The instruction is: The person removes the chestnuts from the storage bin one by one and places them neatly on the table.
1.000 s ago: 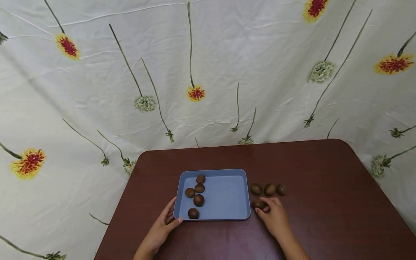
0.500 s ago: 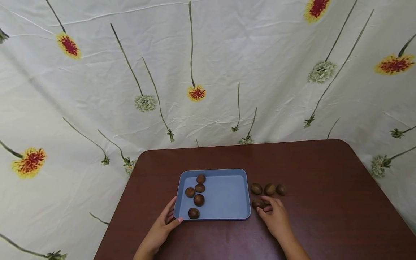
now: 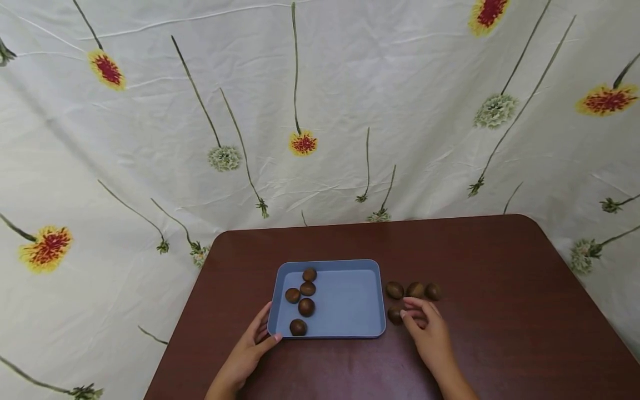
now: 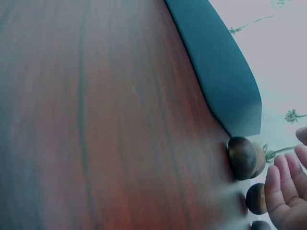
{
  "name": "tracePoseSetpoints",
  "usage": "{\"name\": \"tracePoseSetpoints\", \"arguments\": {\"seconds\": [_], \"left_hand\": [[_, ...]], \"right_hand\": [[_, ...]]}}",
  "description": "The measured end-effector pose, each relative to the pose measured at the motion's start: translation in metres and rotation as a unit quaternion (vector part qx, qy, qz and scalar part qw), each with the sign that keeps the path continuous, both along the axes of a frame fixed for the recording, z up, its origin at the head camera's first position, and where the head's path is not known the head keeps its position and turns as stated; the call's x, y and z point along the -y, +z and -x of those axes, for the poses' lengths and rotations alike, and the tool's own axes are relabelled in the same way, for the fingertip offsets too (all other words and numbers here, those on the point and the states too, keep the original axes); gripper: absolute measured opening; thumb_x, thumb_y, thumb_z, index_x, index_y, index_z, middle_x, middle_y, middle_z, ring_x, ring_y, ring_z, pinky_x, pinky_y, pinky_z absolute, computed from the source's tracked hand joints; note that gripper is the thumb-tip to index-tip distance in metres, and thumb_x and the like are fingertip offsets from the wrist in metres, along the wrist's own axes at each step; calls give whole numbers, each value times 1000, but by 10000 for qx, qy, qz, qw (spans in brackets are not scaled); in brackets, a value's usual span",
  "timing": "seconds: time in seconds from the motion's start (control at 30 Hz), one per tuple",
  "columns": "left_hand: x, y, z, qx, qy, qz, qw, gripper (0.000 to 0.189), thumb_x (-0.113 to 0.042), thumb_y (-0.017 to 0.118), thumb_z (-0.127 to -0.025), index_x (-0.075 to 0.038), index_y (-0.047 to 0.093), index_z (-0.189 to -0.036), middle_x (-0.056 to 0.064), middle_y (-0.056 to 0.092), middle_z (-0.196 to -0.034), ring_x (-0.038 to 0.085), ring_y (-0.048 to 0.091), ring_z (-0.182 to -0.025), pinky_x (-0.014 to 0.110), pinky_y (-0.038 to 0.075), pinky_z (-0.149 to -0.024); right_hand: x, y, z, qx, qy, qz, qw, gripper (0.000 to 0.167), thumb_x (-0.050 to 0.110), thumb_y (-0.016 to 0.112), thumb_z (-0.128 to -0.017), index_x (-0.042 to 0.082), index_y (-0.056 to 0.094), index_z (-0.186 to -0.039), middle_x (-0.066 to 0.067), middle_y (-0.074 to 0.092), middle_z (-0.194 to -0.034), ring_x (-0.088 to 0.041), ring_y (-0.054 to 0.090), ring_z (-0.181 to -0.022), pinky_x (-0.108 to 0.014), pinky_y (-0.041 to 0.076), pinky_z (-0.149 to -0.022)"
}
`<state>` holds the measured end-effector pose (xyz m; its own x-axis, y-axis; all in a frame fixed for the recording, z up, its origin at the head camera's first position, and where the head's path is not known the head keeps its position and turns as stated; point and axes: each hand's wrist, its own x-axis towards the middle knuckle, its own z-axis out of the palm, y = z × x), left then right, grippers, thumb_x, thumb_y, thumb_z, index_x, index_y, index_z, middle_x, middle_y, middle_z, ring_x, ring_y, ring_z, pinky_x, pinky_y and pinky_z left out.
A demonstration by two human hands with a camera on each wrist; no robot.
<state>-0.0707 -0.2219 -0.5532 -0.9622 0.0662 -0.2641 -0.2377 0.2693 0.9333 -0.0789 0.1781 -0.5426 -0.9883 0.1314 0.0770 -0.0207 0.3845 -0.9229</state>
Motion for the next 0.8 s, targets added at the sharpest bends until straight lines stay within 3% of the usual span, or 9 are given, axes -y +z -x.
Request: {"name": "tracePoseSetpoints", "arguments": {"seconds": [0.37,0.6,0.8], "left_hand": [[0,-2,0,-24,20,15,10000,85,-28,74,-93,-26,23,-162,18,40,-158,39,40,-144,58,32,-117],[-2,1,-1,9,36,-60,10000,84,-26,73,-94,-27,24,-162,17,38,-160,38,40,-145,58,32,-117],[-2,5,-2,63,-6,-81,9999,81,-25,71,-95,-30,24,-162,19,36,-160,40,40,-144,59,35,-115]], "right_hand": [[19,7,-4,-357,548,436,9969,31,14,68,-98,1,64,-126,-12,64,-119,-7,64,-100,-16,53,-81],[32,6,-2,-733,863,624,9916,30,5,70,-94,-3,64,-123,-19,62,-118,-1,63,-99,-16,54,-83],[45,5,-1,-812,1147,614,9882,31,5,72,-93,-3,65,-122,-19,64,-117,-6,64,-101,-17,54,-85]]}}
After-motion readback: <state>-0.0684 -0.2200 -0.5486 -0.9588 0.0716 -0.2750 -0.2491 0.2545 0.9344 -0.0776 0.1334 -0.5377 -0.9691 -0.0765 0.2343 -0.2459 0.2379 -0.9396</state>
